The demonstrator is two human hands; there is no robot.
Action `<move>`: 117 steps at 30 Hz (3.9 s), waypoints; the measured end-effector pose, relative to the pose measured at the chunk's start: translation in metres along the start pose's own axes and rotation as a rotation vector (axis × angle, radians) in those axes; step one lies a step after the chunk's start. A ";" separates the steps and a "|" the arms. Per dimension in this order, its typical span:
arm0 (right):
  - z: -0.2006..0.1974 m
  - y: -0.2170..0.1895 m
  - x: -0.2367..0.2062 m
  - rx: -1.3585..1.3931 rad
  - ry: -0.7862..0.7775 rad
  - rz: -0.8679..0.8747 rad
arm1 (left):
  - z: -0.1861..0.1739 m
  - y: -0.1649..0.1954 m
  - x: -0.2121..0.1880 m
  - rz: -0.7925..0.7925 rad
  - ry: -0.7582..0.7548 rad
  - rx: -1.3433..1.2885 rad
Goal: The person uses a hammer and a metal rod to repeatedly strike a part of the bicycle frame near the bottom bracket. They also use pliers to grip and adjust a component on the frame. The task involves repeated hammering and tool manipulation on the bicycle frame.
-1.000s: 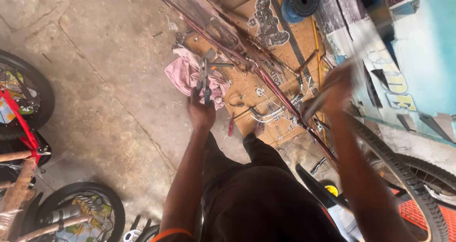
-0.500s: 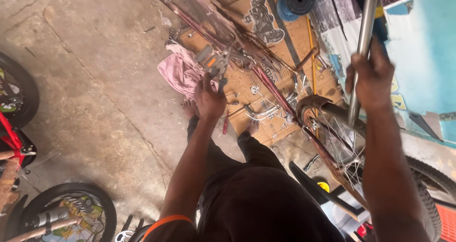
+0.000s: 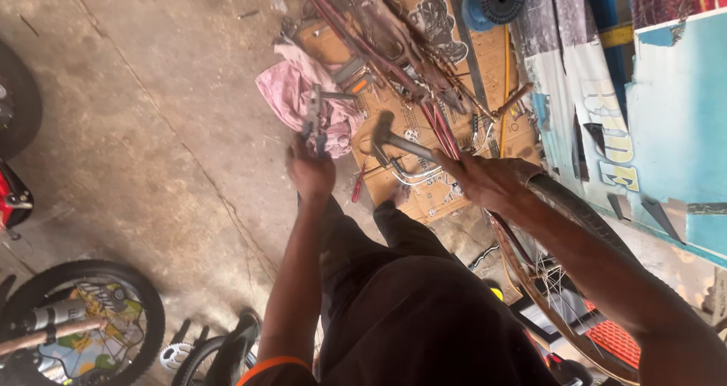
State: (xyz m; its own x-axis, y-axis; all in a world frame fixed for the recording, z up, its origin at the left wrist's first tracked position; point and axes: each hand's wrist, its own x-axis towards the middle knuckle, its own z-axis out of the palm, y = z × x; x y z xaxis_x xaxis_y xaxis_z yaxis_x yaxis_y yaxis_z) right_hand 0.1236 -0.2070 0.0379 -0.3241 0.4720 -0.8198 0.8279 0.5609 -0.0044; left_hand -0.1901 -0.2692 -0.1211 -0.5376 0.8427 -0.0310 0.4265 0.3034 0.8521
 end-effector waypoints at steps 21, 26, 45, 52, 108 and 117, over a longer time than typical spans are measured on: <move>0.020 0.023 0.009 0.635 0.253 0.397 | -0.012 0.007 0.015 -0.070 -0.059 0.193; 0.053 0.014 -0.006 1.097 0.354 0.386 | 0.004 0.025 0.010 0.137 -0.118 0.215; 0.103 0.022 -0.089 1.210 0.526 0.501 | 0.138 0.085 0.046 0.619 -0.452 0.341; 0.102 0.017 -0.106 1.302 0.522 0.482 | 0.138 0.080 0.069 0.726 -0.550 0.382; 0.001 0.044 -0.031 1.028 0.638 0.222 | 0.138 0.096 0.059 0.885 -0.454 0.647; 0.015 0.057 -0.105 1.181 1.477 -0.431 | 0.142 0.085 0.055 0.831 -0.538 0.664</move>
State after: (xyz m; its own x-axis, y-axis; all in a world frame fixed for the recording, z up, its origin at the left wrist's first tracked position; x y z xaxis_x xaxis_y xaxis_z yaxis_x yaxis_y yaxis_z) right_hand 0.2111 -0.2346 0.1153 -0.1052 0.9138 0.3924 0.2381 0.4063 -0.8822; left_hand -0.0805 -0.1342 -0.1247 0.3874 0.9204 0.0526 0.8781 -0.3857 0.2831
